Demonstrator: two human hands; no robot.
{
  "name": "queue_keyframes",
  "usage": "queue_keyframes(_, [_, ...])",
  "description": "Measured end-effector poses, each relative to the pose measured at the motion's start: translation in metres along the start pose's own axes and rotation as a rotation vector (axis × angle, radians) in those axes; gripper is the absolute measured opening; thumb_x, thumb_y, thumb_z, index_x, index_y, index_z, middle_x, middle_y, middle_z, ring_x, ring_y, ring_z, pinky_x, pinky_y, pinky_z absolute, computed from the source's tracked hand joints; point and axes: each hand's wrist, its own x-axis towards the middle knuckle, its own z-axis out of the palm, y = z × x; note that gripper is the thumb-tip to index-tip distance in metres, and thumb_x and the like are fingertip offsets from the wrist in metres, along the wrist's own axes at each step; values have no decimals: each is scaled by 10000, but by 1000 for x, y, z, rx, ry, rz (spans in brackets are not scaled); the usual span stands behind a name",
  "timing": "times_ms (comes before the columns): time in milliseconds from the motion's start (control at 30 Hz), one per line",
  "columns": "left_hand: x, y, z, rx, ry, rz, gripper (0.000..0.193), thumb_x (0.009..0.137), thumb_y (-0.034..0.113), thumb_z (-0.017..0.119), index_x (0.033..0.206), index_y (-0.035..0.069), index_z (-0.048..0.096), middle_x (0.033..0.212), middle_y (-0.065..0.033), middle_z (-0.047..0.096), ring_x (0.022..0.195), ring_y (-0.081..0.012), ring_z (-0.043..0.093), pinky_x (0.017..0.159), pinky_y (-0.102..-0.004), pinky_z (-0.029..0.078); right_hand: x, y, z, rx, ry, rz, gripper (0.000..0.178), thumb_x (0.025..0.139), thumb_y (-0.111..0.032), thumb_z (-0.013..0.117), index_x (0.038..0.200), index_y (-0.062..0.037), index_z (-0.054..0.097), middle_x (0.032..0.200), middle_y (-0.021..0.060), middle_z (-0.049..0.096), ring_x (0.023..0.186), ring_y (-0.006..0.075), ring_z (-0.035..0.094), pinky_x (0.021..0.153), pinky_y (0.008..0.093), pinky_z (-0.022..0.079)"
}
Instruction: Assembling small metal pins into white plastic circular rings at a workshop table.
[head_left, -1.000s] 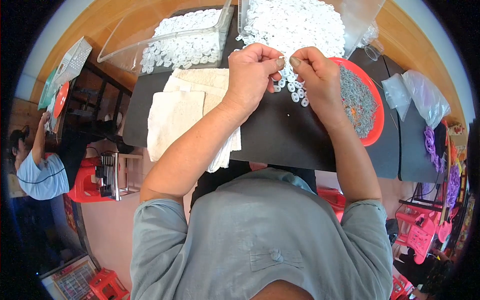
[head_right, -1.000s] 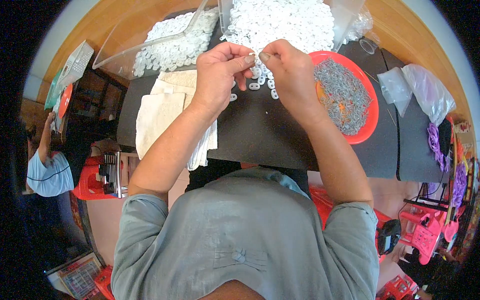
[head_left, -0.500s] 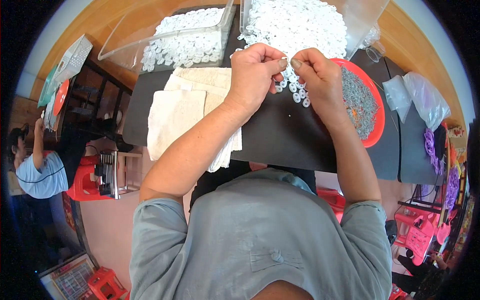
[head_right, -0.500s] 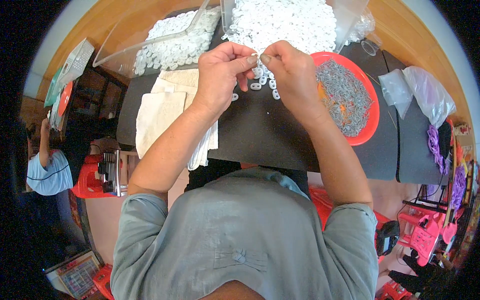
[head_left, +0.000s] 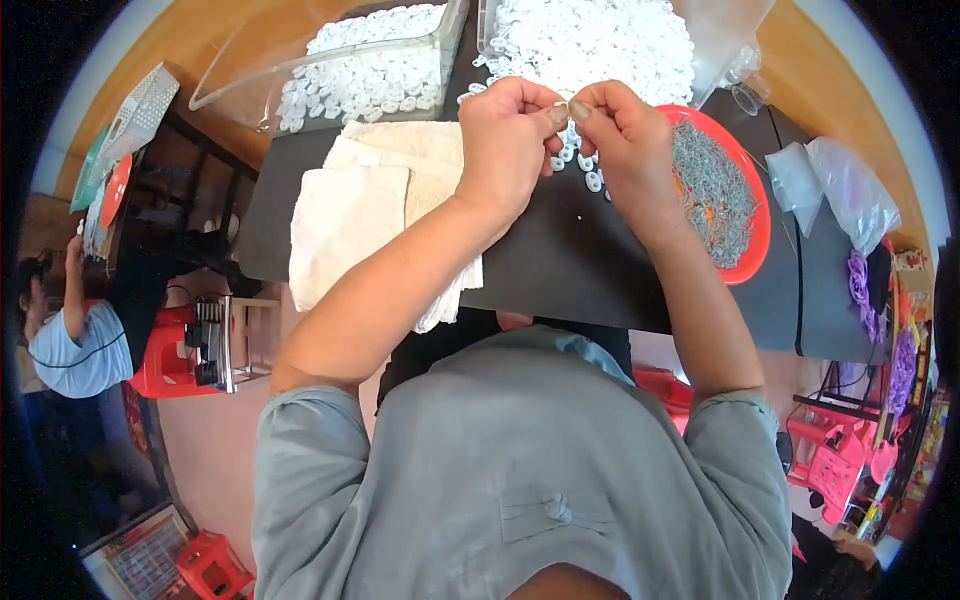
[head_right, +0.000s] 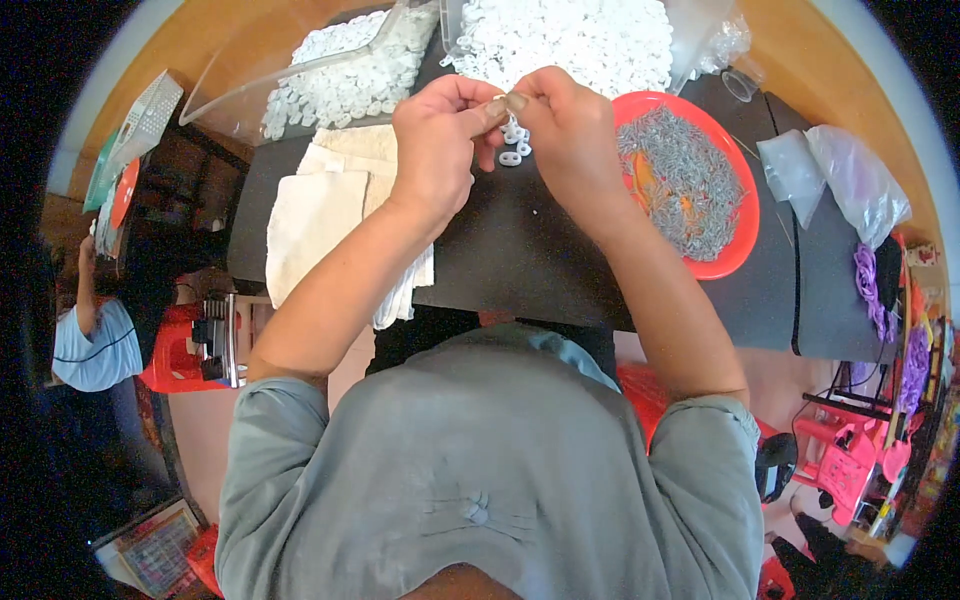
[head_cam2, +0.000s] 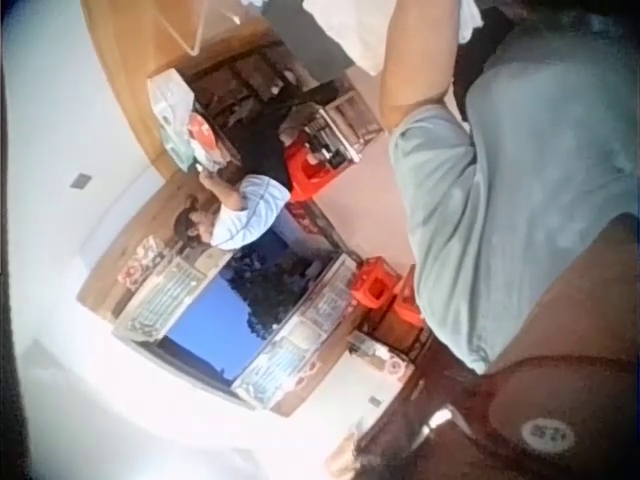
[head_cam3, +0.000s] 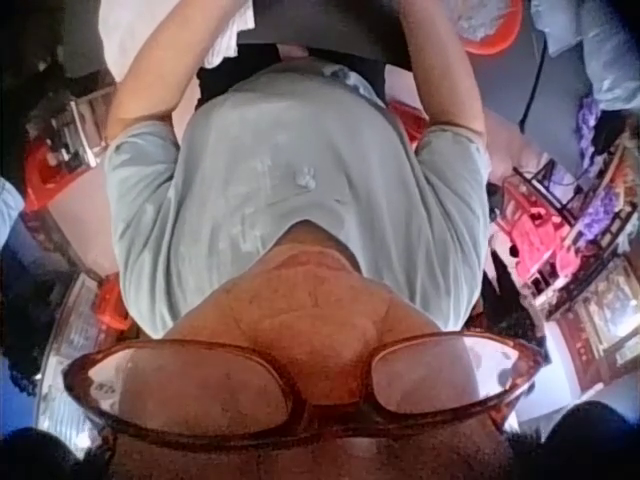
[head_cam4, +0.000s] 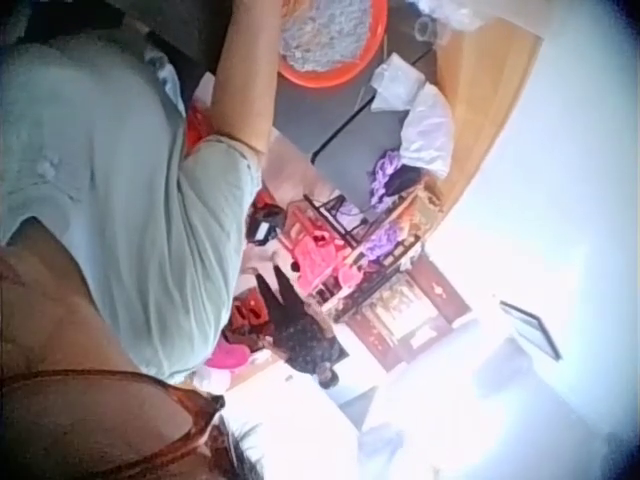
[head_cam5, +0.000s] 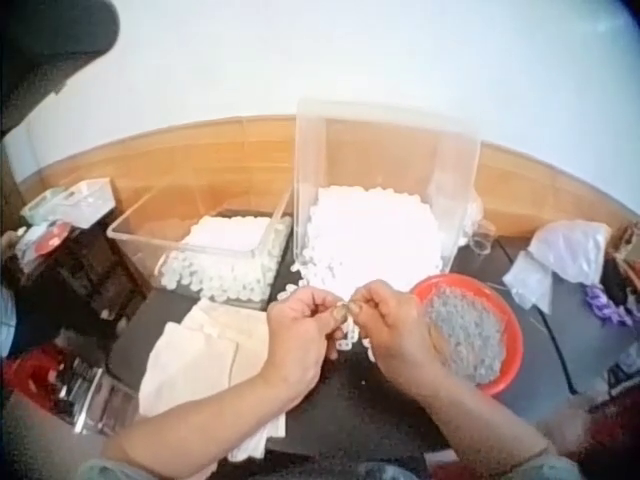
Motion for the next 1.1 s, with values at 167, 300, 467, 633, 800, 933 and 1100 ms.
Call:
queue_keyframes(167, [6, 0, -3, -64, -22, 6, 39, 833, -18, 629, 807, -31, 603, 659, -43, 585, 540, -83, 540, 384, -227, 400, -1, 1, -2, 8, -29, -59, 114, 911, -96, 564, 936, -4, 627, 717, -20, 577, 621, 49, 490, 537, 206, 397])
queue_keyframes(300, [5, 1, -1, -51, -21, 9, 33, 826, -19, 634, 809, -30, 607, 662, -45, 588, 539, -85, 540, 387, -228, 405, 1, 3, -5, -119, -24, -89, 121, 908, -90, 563, 954, 1, 628, 727, -9, 587, 627, 61, 497, 553, 218, 414])
queue_keyframes(467, [4, 4, -2, 7, -51, 12, 45, 850, -5, 627, 888, -29, 625, 721, -56, 618, 578, -97, 568, 429, -218, 421, 1, 1, -8, -207, -22, -176, 111, 899, -68, 568, 950, 14, 622, 726, 25, 594, 638, 89, 515, 577, 250, 434])
queue_keyframes(633, [4, 4, 0, 96, -58, 34, 48, 847, -3, 628, 886, -32, 629, 725, -55, 624, 577, -95, 570, 430, -215, 421, 0, 5, -10, -296, 17, -232, 91, 891, -58, 578, 931, 14, 615, 727, 67, 598, 649, 121, 537, 592, 279, 443])
queue_keyframes(800, [7, 4, -4, 136, -93, -8, 53, 851, 9, 625, 882, -33, 632, 731, -59, 631, 571, -99, 573, 432, -215, 422, 1, 8, -11, -355, 37, -260, 79, 888, -66, 589, 912, 8, 605, 752, 106, 612, 654, 180, 568, 604, 307, 456])
queue_keyframes(933, [9, 3, -7, 62, -141, -77, 80, 866, 48, 630, 889, -28, 632, 732, -66, 633, 570, -109, 576, 432, -224, 426, 0, 9, -11, -410, 51, -281, 74, 888, -75, 593, 903, -3, 597, 768, 135, 612, 666, 236, 591, 608, 328, 463])
queue_keyframes(1100, [13, -1, -11, -7, -200, -165, 99, 874, 75, 638, 880, -23, 626, 733, -71, 635, 565, -114, 577, 434, -228, 425, 0, 9, -11, -409, 71, -292, 69, 885, -74, 591, 897, -6, 594, 765, 143, 609, 670, 261, 602, 602, 344, 464])
